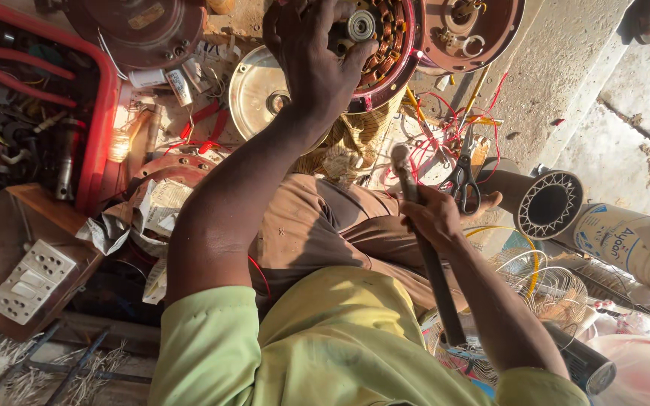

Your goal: The person is repairing a ceiling fan motor. They use pliers to strip and connect wires, apply a substance to the motor windings, and then assemble the motor housing by securing the backplate with a screwdriver.

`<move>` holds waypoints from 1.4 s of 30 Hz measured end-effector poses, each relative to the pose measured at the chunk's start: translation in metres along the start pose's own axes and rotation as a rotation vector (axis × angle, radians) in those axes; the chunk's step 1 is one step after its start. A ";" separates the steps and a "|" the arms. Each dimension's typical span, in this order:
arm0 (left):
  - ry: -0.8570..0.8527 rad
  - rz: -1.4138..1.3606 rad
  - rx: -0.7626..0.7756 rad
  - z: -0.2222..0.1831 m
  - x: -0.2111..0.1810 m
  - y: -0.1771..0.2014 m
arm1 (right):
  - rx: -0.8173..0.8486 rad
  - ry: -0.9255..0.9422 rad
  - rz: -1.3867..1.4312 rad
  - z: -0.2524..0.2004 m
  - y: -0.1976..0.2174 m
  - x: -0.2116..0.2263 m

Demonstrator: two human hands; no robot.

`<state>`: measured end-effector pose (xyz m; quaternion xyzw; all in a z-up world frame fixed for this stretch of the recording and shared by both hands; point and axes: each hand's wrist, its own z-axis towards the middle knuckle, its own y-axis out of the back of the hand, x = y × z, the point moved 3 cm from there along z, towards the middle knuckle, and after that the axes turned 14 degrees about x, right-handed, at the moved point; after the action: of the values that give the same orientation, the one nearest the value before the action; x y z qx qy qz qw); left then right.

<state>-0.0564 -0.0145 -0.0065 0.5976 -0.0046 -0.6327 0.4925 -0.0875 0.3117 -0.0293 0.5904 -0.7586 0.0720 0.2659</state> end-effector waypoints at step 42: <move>0.058 -0.076 -0.035 0.002 0.015 -0.012 | -0.071 0.551 -0.032 0.008 0.008 0.225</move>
<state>-0.0622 -0.0184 -0.0244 0.6068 0.0434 -0.6333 0.4783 -0.1343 0.1179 0.0750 0.5510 -0.6501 0.1991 0.4839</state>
